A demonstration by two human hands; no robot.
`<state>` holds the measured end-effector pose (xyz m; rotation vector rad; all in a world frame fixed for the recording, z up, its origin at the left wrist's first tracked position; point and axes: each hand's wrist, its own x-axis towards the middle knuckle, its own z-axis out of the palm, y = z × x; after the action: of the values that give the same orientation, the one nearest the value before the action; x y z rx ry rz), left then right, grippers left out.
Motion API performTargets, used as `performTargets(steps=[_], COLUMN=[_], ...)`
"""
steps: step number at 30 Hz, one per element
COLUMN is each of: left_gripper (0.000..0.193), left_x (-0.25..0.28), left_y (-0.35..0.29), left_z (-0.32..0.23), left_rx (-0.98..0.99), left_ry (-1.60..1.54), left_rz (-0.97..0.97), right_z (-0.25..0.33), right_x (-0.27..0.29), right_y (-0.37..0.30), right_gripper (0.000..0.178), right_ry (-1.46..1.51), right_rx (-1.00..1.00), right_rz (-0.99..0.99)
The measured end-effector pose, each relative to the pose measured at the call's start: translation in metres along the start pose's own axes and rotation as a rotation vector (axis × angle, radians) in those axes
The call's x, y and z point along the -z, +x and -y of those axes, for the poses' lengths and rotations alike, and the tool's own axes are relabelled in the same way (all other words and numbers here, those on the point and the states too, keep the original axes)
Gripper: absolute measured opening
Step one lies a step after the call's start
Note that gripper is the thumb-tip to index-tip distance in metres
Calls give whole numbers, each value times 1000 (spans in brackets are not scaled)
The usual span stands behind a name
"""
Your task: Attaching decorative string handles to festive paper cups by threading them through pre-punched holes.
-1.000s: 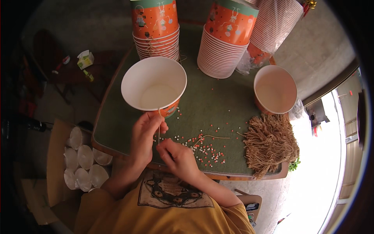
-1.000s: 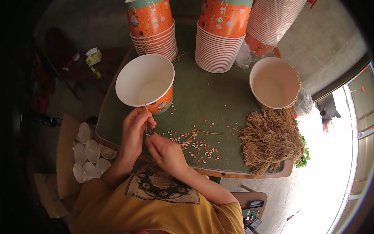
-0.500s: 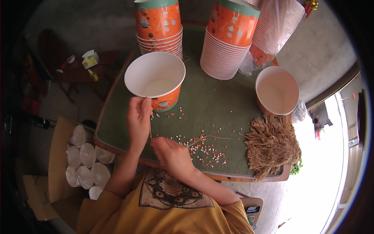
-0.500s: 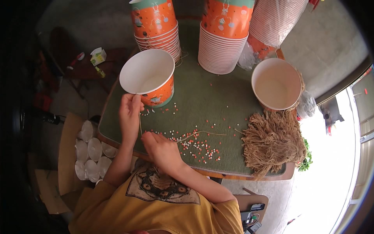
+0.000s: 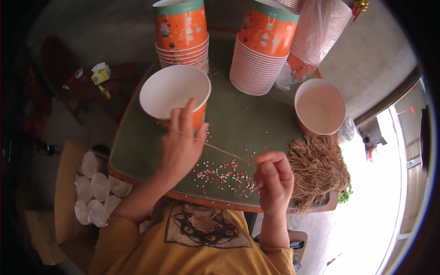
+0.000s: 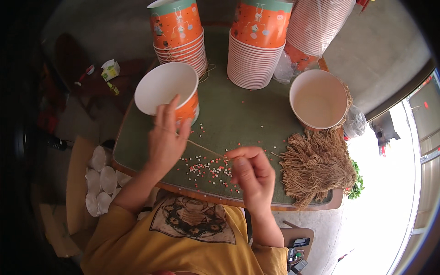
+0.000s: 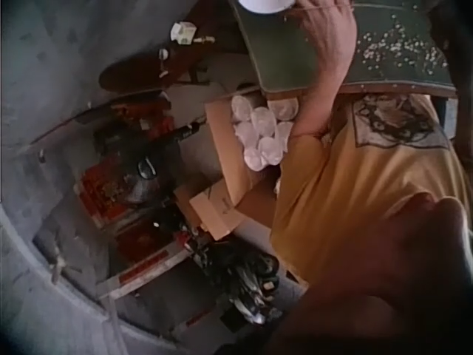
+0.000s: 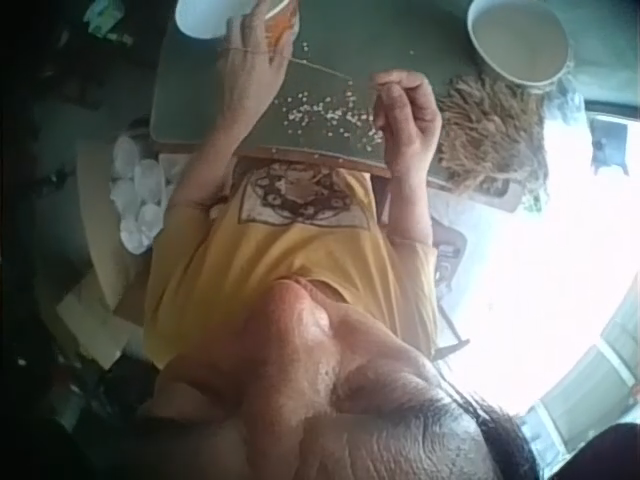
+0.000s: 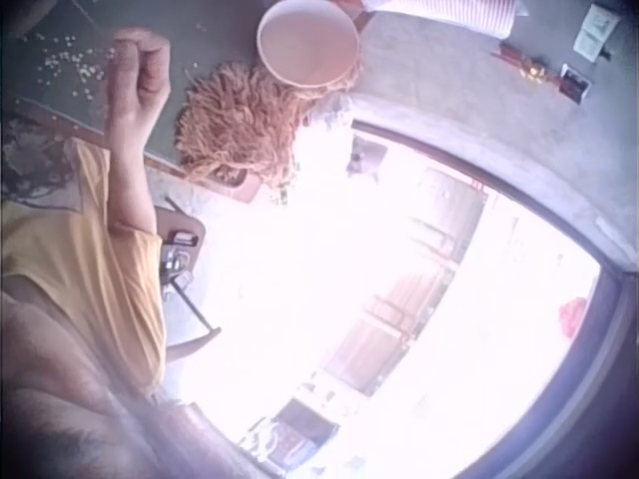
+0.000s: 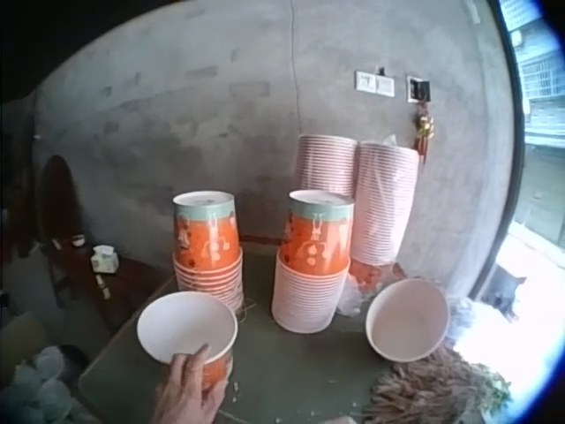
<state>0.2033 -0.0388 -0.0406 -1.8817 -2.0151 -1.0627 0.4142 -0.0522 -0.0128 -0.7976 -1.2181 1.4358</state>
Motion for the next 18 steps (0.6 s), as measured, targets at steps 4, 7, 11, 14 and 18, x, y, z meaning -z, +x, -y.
performTargets(steps=[4, 7, 11, 14, 18], left_gripper=[15, 24, 26, 22, 13], left_x=[44, 74, 73, 69, 65], left_y=[9, 24, 33, 31, 29], left_z=[41, 78, 121, 123, 115], left_rx=[-18, -84, -170, -193, -256], left_ry=[-215, -256, -377, -424, -305], left_rz=[5, 128, 204, 195, -48], right_z=[-2, -13, -31, -39, -47], right_x=[10, 9, -15, -31, -39], right_y=[18, 33, 49, 54, 57], right_gripper=[14, 16, 16, 15, 16], right_ry=[492, 796, 1058, 1090, 1252], right_rx=[-107, -263, -429, -468, -454], right_rz=[14, 87, 148, 122, 143])
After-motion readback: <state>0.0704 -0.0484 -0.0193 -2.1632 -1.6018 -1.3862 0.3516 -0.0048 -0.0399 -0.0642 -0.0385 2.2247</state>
